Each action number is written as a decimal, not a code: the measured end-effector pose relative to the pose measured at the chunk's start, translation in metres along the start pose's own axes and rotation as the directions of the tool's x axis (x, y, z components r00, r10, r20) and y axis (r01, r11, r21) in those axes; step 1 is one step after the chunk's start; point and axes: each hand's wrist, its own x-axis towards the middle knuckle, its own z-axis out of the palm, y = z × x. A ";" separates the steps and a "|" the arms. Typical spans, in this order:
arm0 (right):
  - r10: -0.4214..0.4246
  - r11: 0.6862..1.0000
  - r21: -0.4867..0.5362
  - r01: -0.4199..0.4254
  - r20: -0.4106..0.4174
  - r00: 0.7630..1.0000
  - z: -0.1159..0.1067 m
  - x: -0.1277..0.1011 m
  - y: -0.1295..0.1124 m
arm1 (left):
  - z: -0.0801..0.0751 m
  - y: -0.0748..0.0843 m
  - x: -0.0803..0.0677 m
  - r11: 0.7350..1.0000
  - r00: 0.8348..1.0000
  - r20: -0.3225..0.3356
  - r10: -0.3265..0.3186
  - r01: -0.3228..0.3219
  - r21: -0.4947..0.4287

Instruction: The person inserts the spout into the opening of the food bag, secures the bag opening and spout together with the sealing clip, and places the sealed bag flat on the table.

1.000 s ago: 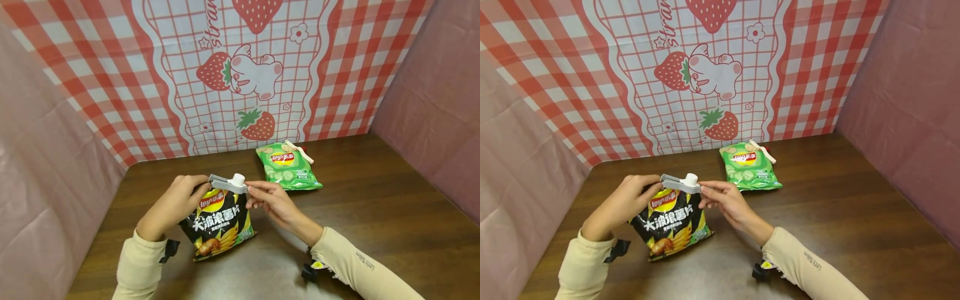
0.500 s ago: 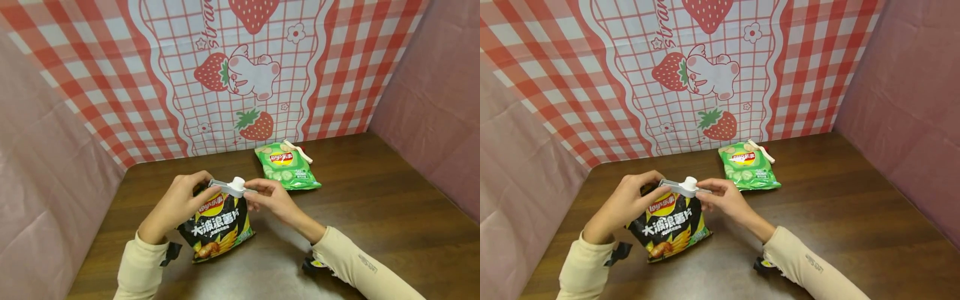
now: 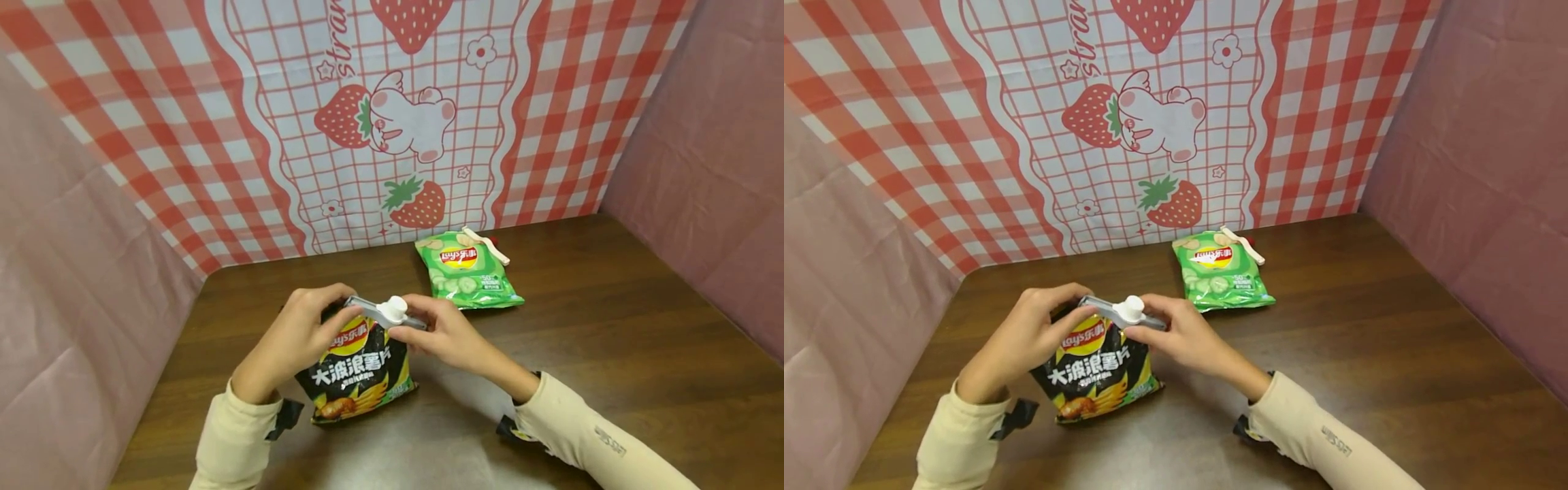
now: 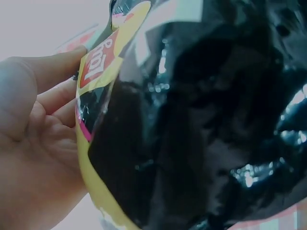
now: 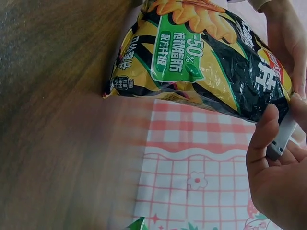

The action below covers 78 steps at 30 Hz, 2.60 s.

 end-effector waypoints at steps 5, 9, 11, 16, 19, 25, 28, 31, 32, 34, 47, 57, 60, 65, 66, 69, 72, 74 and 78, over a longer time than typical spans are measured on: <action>-0.012 0.999 -0.035 0.011 -0.021 1.000 -0.001 0.000 0.002 | 0.002 0.001 0.000 1.000 1.000 -0.010 0.006 -0.006 0.017; -0.013 0.999 -0.053 0.011 -0.044 0.999 0.000 0.000 0.005 | 0.003 0.001 0.000 0.996 0.999 -0.037 0.021 -0.017 0.088; -0.022 0.998 -0.065 0.018 -0.055 0.998 0.001 0.000 0.006 | 0.003 0.000 0.000 0.992 0.998 -0.054 0.031 -0.024 0.123; -0.042 0.994 -0.105 0.033 -0.088 0.995 0.003 0.001 0.006 | 0.005 0.000 -0.001 0.984 0.994 -0.092 0.052 -0.036 0.174; -0.062 0.990 -0.137 0.045 -0.120 0.991 0.003 0.001 0.004 | 0.008 0.002 0.000 0.974 0.989 -0.128 0.078 -0.048 0.221; -0.092 0.983 -0.173 0.063 -0.165 0.982 -0.001 0.002 0.002 | 0.017 0.002 0.004 0.966 0.980 -0.183 0.075 -0.026 0.257; -0.068 0.990 -0.131 0.051 -0.128 0.989 -0.006 0.004 0.004 | 0.019 0.001 0.005 0.972 0.985 -0.167 0.047 -0.006 0.236; -0.043 0.993 -0.109 0.035 -0.075 0.996 -0.011 0.005 0.005 | 0.014 0.002 0.005 0.977 0.993 -0.119 0.023 0.003 0.214; -0.038 0.993 -0.115 0.031 -0.058 0.998 -0.013 0.006 0.005 | 0.010 0.003 0.004 0.977 0.995 -0.101 0.015 0.007 0.215; -0.025 0.989 -0.146 0.020 -0.030 0.999 -0.016 0.006 0.004 | 0.003 0.002 0.001 0.976 0.998 -0.068 -0.008 0.022 0.218; 0.029 0.984 -0.175 -0.027 0.005 1.000 -0.029 0.006 0.006 | -0.006 -0.042 -0.051 0.875 0.918 0.073 -0.389 0.393 -0.281; 0.216 0.972 0.095 -0.213 -0.015 0.976 -0.028 -0.010 0.026 | 0.055 -0.054 -0.086 0.717 0.877 0.226 -0.424 0.477 -0.507; 0.308 0.938 0.145 -0.314 0.066 0.949 -0.025 -0.025 0.034 | 0.058 -0.055 -0.087 0.737 0.896 0.160 -0.414 0.433 -0.518; 0.314 0.946 -0.138 -0.293 0.170 0.934 -0.015 -0.045 0.040 | 0.059 -0.061 -0.078 0.717 0.896 0.069 -0.439 0.396 -0.574; 0.302 0.945 -0.182 -0.271 0.169 0.938 -0.013 -0.046 0.041 | 0.059 -0.062 -0.074 0.701 0.890 0.057 -0.452 0.394 -0.595; 0.260 0.944 -0.237 -0.228 0.114 0.959 -0.006 -0.040 0.040 | 0.058 -0.069 -0.063 0.624 0.859 0.025 -0.512 0.392 -0.676; 0.205 0.945 -0.264 -0.191 0.027 0.978 0.000 -0.031 0.037 | 0.056 -0.077 -0.050 0.505 0.799 0.022 -0.601 0.401 -0.765; 0.163 0.941 -0.292 -0.168 -0.039 0.986 0.003 -0.024 0.033 | 0.056 -0.085 -0.041 0.421 0.754 0.029 -0.657 0.398 -0.815; 0.128 0.908 -0.386 -0.162 -0.111 0.986 0.007 -0.010 0.026 | 0.059 -0.103 -0.021 0.309 0.704 0.066 -0.707 0.392 -0.866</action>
